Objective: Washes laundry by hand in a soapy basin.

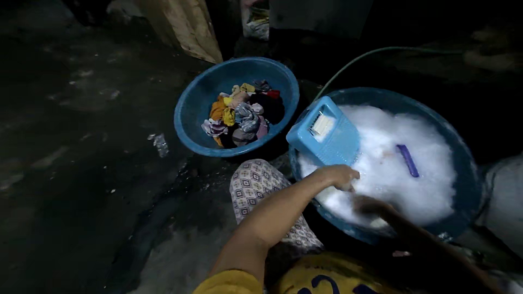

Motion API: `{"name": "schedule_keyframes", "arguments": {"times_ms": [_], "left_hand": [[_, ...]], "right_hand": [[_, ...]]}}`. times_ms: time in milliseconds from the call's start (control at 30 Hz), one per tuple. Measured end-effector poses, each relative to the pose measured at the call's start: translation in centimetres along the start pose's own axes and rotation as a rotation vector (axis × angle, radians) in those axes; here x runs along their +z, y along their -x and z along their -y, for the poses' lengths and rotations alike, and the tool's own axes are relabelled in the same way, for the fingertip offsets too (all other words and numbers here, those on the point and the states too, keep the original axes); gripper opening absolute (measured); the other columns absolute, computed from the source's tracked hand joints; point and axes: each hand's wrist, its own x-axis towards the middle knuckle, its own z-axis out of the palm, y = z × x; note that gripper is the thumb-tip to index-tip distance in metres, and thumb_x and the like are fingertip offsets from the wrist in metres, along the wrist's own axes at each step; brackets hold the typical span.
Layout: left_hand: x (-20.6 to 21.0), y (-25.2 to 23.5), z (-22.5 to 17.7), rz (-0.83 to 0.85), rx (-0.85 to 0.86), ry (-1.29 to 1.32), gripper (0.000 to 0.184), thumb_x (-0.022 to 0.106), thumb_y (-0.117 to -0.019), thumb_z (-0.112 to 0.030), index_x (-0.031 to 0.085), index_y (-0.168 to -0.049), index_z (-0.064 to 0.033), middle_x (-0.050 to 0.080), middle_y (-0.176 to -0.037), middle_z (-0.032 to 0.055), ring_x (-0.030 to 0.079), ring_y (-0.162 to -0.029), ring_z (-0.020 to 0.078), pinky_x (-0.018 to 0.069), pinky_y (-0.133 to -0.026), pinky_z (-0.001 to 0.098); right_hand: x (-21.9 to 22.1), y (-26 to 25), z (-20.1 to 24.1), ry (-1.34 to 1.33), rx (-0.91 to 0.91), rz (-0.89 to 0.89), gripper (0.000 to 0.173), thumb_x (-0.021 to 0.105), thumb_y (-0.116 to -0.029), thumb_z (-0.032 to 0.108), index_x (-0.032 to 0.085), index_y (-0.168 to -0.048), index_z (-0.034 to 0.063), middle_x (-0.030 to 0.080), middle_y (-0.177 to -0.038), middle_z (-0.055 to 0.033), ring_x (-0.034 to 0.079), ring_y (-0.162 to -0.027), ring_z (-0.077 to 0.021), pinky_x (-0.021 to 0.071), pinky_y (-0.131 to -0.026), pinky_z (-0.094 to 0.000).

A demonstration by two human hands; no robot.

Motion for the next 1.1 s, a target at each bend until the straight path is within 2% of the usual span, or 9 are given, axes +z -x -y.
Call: {"name": "schedule_keyframes", "arguments": {"times_ms": [67, 133, 267, 400, 500, 633, 800, 933, 1100], "left_hand": [[-1.0, -0.2, 0.3, -0.03, 0.049, 0.15, 0.061, 0.068, -0.0983, -0.017, 0.045, -0.152, -0.0021, 0.056, -0.14, 0.0278, 0.054, -0.131, 0.0429, 0.0405, -0.11, 0.0588], [-0.8, -0.8, 0.4, 0.011, 0.137, 0.319, 0.06, 0.064, -0.0984, -0.006, 0.042, -0.154, -0.002, 0.057, -0.139, 0.0269, 0.055, -0.129, 0.0385, 0.0423, -0.109, 0.0519], [0.9, -1.8, -1.4, 0.08, 0.119, 0.487, 0.055, 0.054, -0.0927, 0.011, 0.049, -0.146, -0.0013, 0.06, -0.135, 0.0203, 0.06, -0.116, 0.0257, 0.0492, -0.098, 0.0422], [2.2, -3.4, -2.8, -0.016, 0.054, 0.881, 0.028, 0.054, -0.0961, 0.004, 0.056, -0.124, -0.0023, 0.064, -0.102, 0.0032, 0.061, -0.086, 0.0065, 0.0547, -0.078, 0.0249], [1.2, -4.0, -3.5, -0.133, 0.149, 1.131, 0.031, 0.043, -0.1081, -0.014, 0.051, -0.137, -0.0049, 0.065, -0.108, 0.0014, 0.064, -0.092, 0.0084, 0.0564, -0.083, 0.029], [1.1, -3.2, -3.4, -0.356, 0.155, 1.236, 0.031, 0.041, -0.1091, -0.018, 0.056, -0.134, -0.0102, 0.068, -0.11, -0.0004, 0.065, -0.094, 0.0081, 0.0575, -0.082, 0.03], [-0.6, -1.0, -3.8, -0.535, 0.168, 1.486, 0.025, 0.038, -0.1103, -0.031, 0.062, -0.116, -0.0236, 0.07, -0.099, -0.0063, 0.069, -0.088, 0.0067, 0.06, -0.072, 0.0279], [-1.5, -0.2, -3.1, -0.708, -0.03, 1.245, 0.021, 0.039, -0.1092, -0.021, 0.059, -0.112, -0.014, 0.067, -0.092, -0.0035, 0.066, -0.082, 0.0071, 0.0585, -0.072, 0.0303], [-1.0, -2.4, 1.4, -0.702, -0.234, 0.6, 0.036, 0.053, -0.1036, -0.011, 0.051, -0.137, 0.002, 0.065, -0.114, 0.0249, 0.066, -0.098, 0.0328, 0.0547, -0.088, 0.0502]], "right_hand": [[-1.8, 1.9, 2.8, -0.086, 0.09, -0.007, 0.029, 0.064, -0.099, 0.01, 0.062, -0.123, -0.006, 0.067, -0.104, -0.0221, 0.066, -0.089, -0.0306, 0.0546, -0.084, -0.0511], [-3.4, 6.2, 4.2, -0.28, -0.024, -0.123, 0.019, 0.063, -0.0987, 0.011, 0.066, -0.112, -0.0024, 0.069, -0.09, -0.0105, 0.067, -0.076, -0.0172, 0.0577, -0.07, -0.0381], [-6.4, 14.3, 6.2, -0.557, -0.232, -0.595, 0.012, 0.063, -0.0923, 0.004, 0.069, -0.103, 0.0015, 0.072, -0.085, 0.0001, 0.068, -0.076, -0.0057, 0.0604, -0.074, -0.028], [-9.5, 18.8, 7.3, -0.574, -0.502, -0.849, 0.017, 0.06, -0.0908, 0.002, 0.068, -0.1, 0.0128, 0.074, -0.087, 0.01, 0.069, -0.077, 0.0008, 0.0613, -0.073, -0.0215], [-10.5, 19.1, 6.1, -0.65, -0.627, -0.843, 0.022, 0.059, -0.0881, 0.002, 0.066, -0.105, 0.0127, 0.073, -0.093, 0.0079, 0.069, -0.082, -0.0014, 0.0606, -0.075, -0.023], [-9.2, 17.2, 3.8, -0.86, -0.702, -0.865, 0.033, 0.059, -0.0765, -0.005, 0.063, -0.106, 0.0092, 0.072, -0.092, 0.0021, 0.067, -0.079, -0.0059, 0.0587, -0.071, -0.0268], [-8.7, 18.5, 1.7, -0.493, -0.349, -0.94, 0.056, 0.067, -0.0818, -0.016, 0.057, -0.136, -0.0042, 0.068, -0.118, -0.0194, 0.069, -0.1, -0.0195, 0.0592, -0.086, -0.0356], [-8.9, 19.5, 3.3, -0.095, -0.201, -0.962, 0.03, 0.072, -0.087, -0.002, 0.071, -0.116, 0.0021, 0.072, -0.106, -0.0133, 0.068, -0.09, -0.0195, 0.057, -0.083, -0.04], [-8.7, 15.1, 4.4, 0.116, -0.032, -0.826, 0.018, 0.073, -0.0919, 0.009, 0.073, -0.109, 0.0039, 0.072, -0.098, -0.0164, 0.069, -0.091, -0.0313, 0.0542, -0.085, -0.0561]]}}
